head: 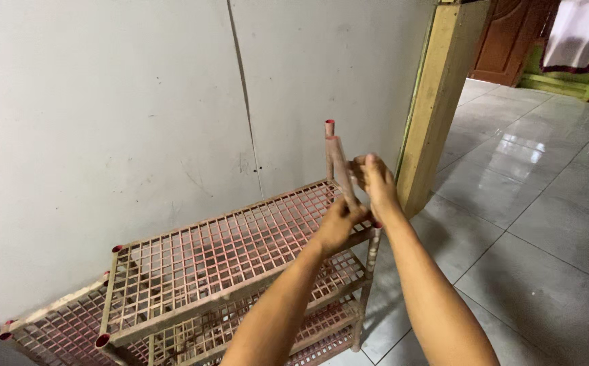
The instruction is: The person assembles a multi-tier plastic storage rack by inserting vertical poles into the grid shelves and attaching curved handles to the top. The person repeatedly adjusts the components and repositions the rack during the process.
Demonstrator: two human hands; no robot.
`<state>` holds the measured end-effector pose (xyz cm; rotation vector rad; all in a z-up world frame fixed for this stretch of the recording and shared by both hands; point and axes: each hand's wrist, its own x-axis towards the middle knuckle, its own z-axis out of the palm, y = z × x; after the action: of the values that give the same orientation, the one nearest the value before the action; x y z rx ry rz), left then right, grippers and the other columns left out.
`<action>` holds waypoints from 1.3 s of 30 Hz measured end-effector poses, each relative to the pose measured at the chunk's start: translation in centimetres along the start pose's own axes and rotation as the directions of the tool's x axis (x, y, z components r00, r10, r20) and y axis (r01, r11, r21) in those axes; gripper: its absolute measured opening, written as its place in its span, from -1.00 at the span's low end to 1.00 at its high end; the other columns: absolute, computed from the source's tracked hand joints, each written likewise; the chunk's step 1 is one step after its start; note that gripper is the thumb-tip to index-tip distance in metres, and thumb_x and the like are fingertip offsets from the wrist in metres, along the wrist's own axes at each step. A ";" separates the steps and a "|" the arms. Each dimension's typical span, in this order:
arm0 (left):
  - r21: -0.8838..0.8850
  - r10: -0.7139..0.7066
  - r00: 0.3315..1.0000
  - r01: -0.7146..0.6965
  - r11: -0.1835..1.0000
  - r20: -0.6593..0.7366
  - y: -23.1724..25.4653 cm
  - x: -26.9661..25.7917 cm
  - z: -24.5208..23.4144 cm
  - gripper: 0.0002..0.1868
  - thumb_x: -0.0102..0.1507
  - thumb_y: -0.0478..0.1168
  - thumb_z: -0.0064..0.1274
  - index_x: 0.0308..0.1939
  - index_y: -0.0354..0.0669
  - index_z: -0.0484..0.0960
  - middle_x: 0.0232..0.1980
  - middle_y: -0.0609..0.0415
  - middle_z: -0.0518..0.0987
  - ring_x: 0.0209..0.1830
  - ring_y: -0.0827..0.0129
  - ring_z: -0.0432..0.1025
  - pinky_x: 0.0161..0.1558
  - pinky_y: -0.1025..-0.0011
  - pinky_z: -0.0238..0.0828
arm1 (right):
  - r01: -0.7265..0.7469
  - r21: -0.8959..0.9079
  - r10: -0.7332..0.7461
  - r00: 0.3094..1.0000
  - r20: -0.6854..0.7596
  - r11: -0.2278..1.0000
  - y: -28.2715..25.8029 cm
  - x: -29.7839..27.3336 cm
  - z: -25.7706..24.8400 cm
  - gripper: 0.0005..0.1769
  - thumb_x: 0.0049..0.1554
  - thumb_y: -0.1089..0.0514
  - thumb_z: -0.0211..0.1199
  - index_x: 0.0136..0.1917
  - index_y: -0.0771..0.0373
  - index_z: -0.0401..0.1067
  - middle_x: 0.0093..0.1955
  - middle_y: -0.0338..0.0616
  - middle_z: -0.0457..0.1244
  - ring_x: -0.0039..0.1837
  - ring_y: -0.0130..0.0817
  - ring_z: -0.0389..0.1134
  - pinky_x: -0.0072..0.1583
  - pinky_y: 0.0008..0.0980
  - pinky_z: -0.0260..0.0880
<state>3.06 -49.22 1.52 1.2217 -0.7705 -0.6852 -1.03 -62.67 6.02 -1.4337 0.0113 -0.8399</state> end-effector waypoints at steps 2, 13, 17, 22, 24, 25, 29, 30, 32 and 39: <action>0.208 0.154 0.981 -0.128 0.970 -0.115 0.5 0.8 -2.0 -0.70 0.39 -0.13 0.00 0.07 -0.30 0.50 -0.02 -0.06 0.68 0.06 0.25 0.58 0.12 0.23 0.54 | -0.084 -0.045 0.081 0.994 -0.080 0.995 1.0 0.5 -0.7 -0.42 0.32 -0.27 -0.03 0.22 0.28 0.37 0.16 -0.04 0.41 0.22 -0.27 0.45 0.30 -0.19 0.41; 0.829 0.369 0.788 0.297 0.474 -0.493 1.7 0.9 -19.6 -0.48 0.36 0.19 -0.16 0.12 -0.16 0.37 -0.09 -0.37 0.64 -0.01 -0.38 0.48 0.13 -0.16 0.29 | -0.078 -0.724 -0.001 0.994 -0.108 0.685 9.2 2.9 -0.9 -0.68 0.13 -0.01 0.31 0.05 0.22 0.54 0.00 -0.02 0.45 0.09 -0.10 0.50 0.11 -0.18 0.48; 0.789 0.249 0.815 0.352 0.503 -0.523 0.3 1.0 -21.9 -0.48 0.38 0.19 -0.14 0.08 -0.22 0.40 -0.08 -0.40 0.64 0.02 -0.39 0.46 0.12 -0.12 0.34 | -0.031 -0.768 -0.072 0.992 -0.100 0.640 11.9 6.9 0.0 -0.65 0.14 -0.02 0.32 0.07 0.27 0.54 0.12 -0.01 0.44 0.18 -0.10 0.47 0.20 -0.19 0.45; 0.738 0.155 0.824 0.383 0.555 -0.544 0.5 1.1 -22.6 -0.47 0.36 0.20 -0.14 0.05 -0.23 0.43 -0.07 -0.36 0.63 0.04 -0.28 0.50 0.09 -0.05 0.39 | -0.083 -0.630 -0.064 0.976 -0.207 0.772 14.6 11.9 2.1 -0.36 0.09 -0.01 0.35 0.33 0.33 0.28 0.25 0.11 0.33 0.21 -0.07 0.42 0.22 -0.19 0.40; 0.753 0.174 0.835 0.356 0.553 -0.522 0.9 0.8 -22.5 -0.46 0.37 0.20 -0.14 0.04 -0.25 0.44 -0.08 -0.36 0.63 0.03 -0.27 0.51 0.09 -0.04 0.39 | -0.102 -0.589 -0.030 0.977 -0.210 0.802 15.3 13.1 3.3 -0.42 0.10 0.02 0.31 0.31 0.31 0.29 0.17 0.09 0.37 0.18 -0.06 0.44 0.20 -0.18 0.41; 0.757 0.181 0.839 0.343 0.555 -0.513 1.0 0.6 -22.3 -0.46 0.38 0.20 -0.14 0.03 -0.26 0.45 -0.08 -0.37 0.64 0.03 -0.27 0.51 0.09 -0.04 0.39 | -0.111 -0.571 -0.012 0.978 -0.207 0.813 15.5 13.4 3.8 -0.44 0.10 0.03 0.29 0.29 0.30 0.29 0.12 0.08 0.40 0.16 -0.06 0.46 0.19 -0.17 0.42; 0.723 0.116 0.844 0.368 0.585 -0.524 2.1 0.2 -21.7 -0.48 0.37 0.19 -0.16 0.04 -0.23 0.45 -0.07 -0.31 0.66 0.02 -0.21 0.54 0.09 -0.03 0.40 | -0.151 -0.559 0.035 0.976 -0.213 0.815 16.2 13.8 5.5 -0.56 0.18 0.02 0.24 0.22 0.32 0.30 0.08 0.09 0.35 0.13 -0.04 0.41 0.15 -0.10 0.38; 0.712 0.101 0.844 0.373 0.594 -0.527 2.3 0.1 -21.4 -0.48 0.38 0.18 -0.18 0.05 -0.22 0.44 -0.07 -0.31 0.66 0.01 -0.20 0.56 0.08 -0.03 0.41 | -0.199 -0.536 0.084 0.969 -0.231 0.820 16.1 13.9 5.6 -0.58 0.22 0.00 0.20 0.21 0.31 0.29 0.07 0.07 0.34 0.12 -0.06 0.41 0.13 -0.09 0.39; 0.699 0.097 0.832 0.389 0.600 -0.546 2.6 -0.4 -21.0 -0.49 0.38 0.18 -0.17 0.06 -0.20 0.44 -0.05 -0.30 0.65 0.03 -0.21 0.54 0.09 -0.03 0.40 | -0.208 -0.540 0.094 0.968 -0.232 0.816 16.0 14.0 6.1 -0.60 0.25 -0.03 0.17 0.17 0.32 0.31 0.02 0.03 0.33 0.08 -0.09 0.41 0.11 -0.08 0.39; 0.700 0.101 0.818 0.413 0.583 -0.566 3.5 -0.9 -20.1 -0.50 0.37 0.19 -0.16 0.07 -0.17 0.46 -0.01 -0.33 0.63 0.10 -0.25 0.49 0.14 -0.05 0.37 | -0.278 -0.288 0.263 0.961 -0.090 0.916 13.8 14.1 4.7 -0.81 0.24 0.06 0.10 -0.08 0.23 0.30 -0.31 -0.25 0.16 -0.32 -0.40 0.10 -0.29 -0.28 0.10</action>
<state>19.21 -36.70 1.58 2.2463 -0.4464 -0.0290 18.27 -67.08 1.56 -1.6473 0.3820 -0.6610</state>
